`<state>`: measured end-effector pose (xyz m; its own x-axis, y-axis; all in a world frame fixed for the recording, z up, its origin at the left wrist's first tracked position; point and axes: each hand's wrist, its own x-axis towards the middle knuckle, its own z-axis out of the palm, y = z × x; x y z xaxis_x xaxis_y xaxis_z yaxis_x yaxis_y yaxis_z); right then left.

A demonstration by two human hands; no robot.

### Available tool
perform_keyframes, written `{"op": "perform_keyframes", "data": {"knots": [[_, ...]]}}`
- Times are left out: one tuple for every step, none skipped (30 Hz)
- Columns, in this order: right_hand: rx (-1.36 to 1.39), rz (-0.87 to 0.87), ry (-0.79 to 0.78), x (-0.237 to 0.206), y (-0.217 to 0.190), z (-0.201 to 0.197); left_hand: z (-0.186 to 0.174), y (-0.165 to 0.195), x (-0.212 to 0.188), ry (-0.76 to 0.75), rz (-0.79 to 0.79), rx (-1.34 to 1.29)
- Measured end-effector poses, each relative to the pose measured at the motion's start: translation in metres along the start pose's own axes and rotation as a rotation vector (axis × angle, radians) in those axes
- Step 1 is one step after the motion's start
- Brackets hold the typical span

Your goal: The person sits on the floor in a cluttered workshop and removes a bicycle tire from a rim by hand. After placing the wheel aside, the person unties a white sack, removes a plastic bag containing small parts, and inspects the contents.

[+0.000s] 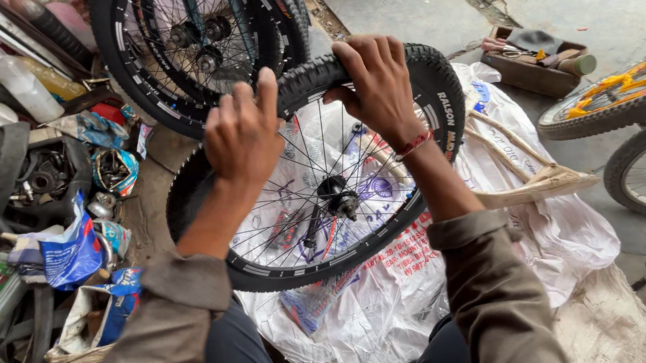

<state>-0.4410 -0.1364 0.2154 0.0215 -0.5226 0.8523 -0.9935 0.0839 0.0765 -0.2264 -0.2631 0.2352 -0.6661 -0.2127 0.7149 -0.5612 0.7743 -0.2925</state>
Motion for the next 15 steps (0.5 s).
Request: {"op": "perform_keyframes", "data": {"knots": [[-0.029,0.008,0.043,-0.005,-0.005,0.005,0.002,0.005,-0.006,0.064,-0.007,0.035],[-0.062,0.012,0.087,-0.009,-0.011,0.010,0.003,0.012,-0.011,0.132,-0.015,0.067],[-0.091,0.046,0.146,-0.013,-0.018,0.014,0.002,0.018,-0.016,0.199,-0.028,0.098],[-0.117,0.081,0.200,-0.017,-0.026,0.018,0.000,0.024,-0.021,0.276,-0.046,0.088],[-0.141,0.114,0.251,-0.020,-0.035,0.019,-0.004,0.031,-0.026,0.349,-0.064,0.077],[-0.141,0.117,0.251,-0.021,-0.040,0.019,-0.009,0.034,-0.029,0.434,-0.082,0.067],[-0.144,0.116,0.266,-0.017,-0.043,0.018,-0.013,0.031,-0.028,0.416,-0.087,0.042],[-0.145,0.124,0.272,-0.014,-0.046,0.015,-0.019,0.028,-0.027,0.388,-0.090,0.012],[-0.107,0.108,0.222,-0.013,-0.047,0.008,-0.028,0.025,-0.030,0.349,-0.094,-0.022],[-0.070,0.085,0.175,-0.009,-0.044,0.001,-0.035,0.019,-0.029,0.206,-0.067,-0.110],[-0.035,0.056,0.131,-0.003,-0.040,-0.006,-0.041,0.007,-0.023,0.069,-0.040,-0.195],[-0.021,0.052,0.061,-0.001,-0.037,-0.014,-0.048,-0.004,-0.021,-0.073,-0.014,-0.281],[-0.007,0.049,-0.008,0.001,-0.033,-0.022,-0.055,-0.012,-0.022,-0.082,0.006,-0.359],[0.003,0.047,-0.073,0.002,-0.029,-0.030,-0.061,-0.021,-0.023,-0.087,0.031,-0.435],[0.015,0.031,-0.089,0.002,-0.027,-0.037,-0.065,-0.030,-0.026,-0.089,0.059,-0.511]]}}
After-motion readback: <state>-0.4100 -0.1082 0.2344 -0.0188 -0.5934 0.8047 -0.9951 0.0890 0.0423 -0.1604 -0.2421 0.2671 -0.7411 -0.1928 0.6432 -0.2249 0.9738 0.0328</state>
